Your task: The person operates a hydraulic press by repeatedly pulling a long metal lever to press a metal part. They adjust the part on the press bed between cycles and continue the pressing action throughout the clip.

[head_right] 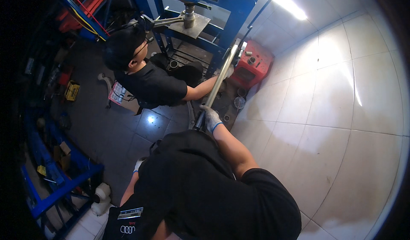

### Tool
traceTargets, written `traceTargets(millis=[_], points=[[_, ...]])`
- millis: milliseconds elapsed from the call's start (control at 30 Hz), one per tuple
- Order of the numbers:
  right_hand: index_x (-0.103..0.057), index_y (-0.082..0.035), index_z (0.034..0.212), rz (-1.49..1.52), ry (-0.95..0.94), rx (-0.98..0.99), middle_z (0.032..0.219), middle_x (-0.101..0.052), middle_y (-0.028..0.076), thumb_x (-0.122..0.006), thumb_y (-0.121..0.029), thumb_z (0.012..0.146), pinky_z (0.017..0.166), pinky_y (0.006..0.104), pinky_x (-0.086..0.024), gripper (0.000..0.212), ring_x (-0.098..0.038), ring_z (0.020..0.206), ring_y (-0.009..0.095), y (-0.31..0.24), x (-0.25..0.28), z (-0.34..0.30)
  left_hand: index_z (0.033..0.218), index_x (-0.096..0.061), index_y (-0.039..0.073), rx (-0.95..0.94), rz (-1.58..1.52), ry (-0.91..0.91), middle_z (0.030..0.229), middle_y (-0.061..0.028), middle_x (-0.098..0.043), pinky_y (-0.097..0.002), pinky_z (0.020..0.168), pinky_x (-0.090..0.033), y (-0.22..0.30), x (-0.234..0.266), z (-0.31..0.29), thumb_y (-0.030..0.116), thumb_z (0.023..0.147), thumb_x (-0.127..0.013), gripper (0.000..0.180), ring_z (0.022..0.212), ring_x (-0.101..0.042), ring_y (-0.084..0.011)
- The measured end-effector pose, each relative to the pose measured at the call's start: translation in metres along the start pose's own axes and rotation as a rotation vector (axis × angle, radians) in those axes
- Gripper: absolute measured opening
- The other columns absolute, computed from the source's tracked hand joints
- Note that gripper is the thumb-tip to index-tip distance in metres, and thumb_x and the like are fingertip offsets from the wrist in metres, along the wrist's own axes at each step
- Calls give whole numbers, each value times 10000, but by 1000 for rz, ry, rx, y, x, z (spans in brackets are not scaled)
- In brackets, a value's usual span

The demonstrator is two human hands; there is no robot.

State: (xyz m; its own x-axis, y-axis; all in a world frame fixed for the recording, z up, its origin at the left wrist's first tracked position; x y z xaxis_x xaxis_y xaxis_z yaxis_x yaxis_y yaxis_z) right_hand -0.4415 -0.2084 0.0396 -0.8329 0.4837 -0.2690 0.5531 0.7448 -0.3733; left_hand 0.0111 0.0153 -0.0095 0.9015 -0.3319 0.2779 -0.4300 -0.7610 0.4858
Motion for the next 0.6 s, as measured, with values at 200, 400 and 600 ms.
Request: traceTargets(millis=[200, 400, 600], points=[[-620, -152, 922, 44, -25, 84, 691, -590, 17, -660, -309, 926, 541, 350, -491, 162, -568, 583, 194, -22, -27, -48, 1139, -711, 67, -10, 209, 90, 1167, -131, -715, -402, 971, -467, 24, 5, -18, 353, 907, -640, 374, 1133, -642, -302], [-548, -133, 895, 412, -343, 53, 637, -485, -23, -592, -338, 963, 502, 297, -433, 221, -499, 521, 132, -67, -46, -87, 1133, -711, 62, -10, 221, 28, 1205, -152, -700, -415, 991, -454, 23, 5, -12, 399, 902, -647, 413, 1151, -632, -330], [-551, -95, 875, 422, -224, -9, 638, -497, -10, -569, -293, 964, 501, 296, -457, 217, -511, 523, 141, -92, -61, -122, 1124, -718, 50, -10, 183, 110, 1181, -149, -711, -409, 963, -477, 20, 1, -6, 366, 917, -633, 387, 1133, -644, -320]])
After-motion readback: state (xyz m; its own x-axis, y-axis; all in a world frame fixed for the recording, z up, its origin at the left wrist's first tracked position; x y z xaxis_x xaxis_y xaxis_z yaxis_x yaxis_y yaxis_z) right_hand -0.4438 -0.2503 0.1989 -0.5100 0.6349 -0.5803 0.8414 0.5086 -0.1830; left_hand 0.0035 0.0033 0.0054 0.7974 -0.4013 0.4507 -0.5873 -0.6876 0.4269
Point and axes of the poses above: each hand's wrist, its own z-axis towards the middle knuckle, its own x-axis out of the back of the hand, y = z × x, the point moved 2 cm from there along z, towards the middle knuckle
